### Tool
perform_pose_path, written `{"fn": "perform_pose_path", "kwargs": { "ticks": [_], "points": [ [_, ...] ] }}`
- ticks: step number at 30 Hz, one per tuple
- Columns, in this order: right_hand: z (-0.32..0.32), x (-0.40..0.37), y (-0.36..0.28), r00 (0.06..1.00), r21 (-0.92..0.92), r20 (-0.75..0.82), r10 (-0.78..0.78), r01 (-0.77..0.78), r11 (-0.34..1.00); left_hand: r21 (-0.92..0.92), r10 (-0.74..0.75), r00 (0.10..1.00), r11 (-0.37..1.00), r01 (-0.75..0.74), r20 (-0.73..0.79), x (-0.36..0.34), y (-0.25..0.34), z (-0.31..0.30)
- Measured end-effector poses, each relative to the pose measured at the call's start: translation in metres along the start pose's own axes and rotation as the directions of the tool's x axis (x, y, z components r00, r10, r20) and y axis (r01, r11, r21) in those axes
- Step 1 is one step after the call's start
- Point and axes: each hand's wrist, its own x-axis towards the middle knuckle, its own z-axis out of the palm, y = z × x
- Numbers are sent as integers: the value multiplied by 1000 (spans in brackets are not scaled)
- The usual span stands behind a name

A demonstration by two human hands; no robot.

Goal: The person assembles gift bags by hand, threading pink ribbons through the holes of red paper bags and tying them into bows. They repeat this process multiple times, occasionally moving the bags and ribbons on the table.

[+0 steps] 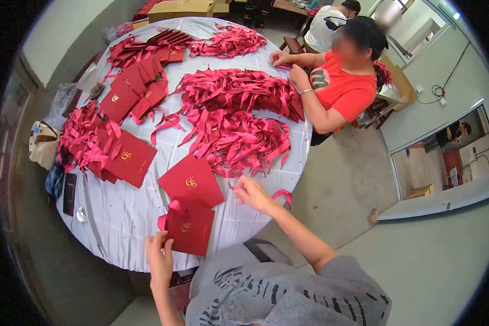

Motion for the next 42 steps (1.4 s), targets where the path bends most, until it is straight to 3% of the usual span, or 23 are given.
{"fn": "perform_pose_path", "kwargs": {
  "ticks": [5, 6, 7, 9, 10, 13, 14, 16, 19, 24, 30, 42],
  "points": [
    [-7, -2, -12, 993, -170, -6, -117, 115, 979, -220, -22, 999, 975, 27, 26, 23, 0, -14],
    [-11, -2, -19, 974, -125, 8, -225, 224, 967, -268, -43, 999, 962, 49, 29, 25, -4, -15],
    [-15, -7, -36, 976, -14, 29, -216, 216, 976, -213, -72, 988, 972, 101, 137, 29, -1, -22],
    [-18, -22, -75, 978, 193, 87, -187, 168, 967, -418, -109, 971, 888, 192, 215, 32, 9, -21],
    [-11, -24, -77, 960, 275, 50, -274, 250, 928, -479, -85, 973, 859, 182, 216, 31, -1, -15],
    [1, -40, -107, 954, 262, 107, -279, 244, 934, -550, -17, 953, 814, 190, 304, 32, 6, -11],
    [8, -42, -109, 949, 298, 133, -286, 237, 925, -547, -42, 955, 812, 204, 294, 32, 8, -11],
    [26, -41, -102, 893, 177, 141, -428, 402, 898, -572, -66, 923, 767, 290, 379, 32, 15, -11],
    [42, -43, -109, 871, 19, 150, -468, 471, 882, -611, -46, 918, 732, 300, 395, 31, 10, -6],
    [59, -44, -110, 828, -82, 135, -544, 557, 826, -645, -17, 908, 699, 310, 418, 29, 14, -5],
    [62, -46, -111, 857, -187, 132, -498, 515, 837, -660, -6, 917, 692, 292, 399, 29, 13, -2],
    [62, -47, -111, 866, -175, 121, -486, 500, 848, -623, -21, 920, 729, 282, 392, 30, 15, 2]
  ]
}}
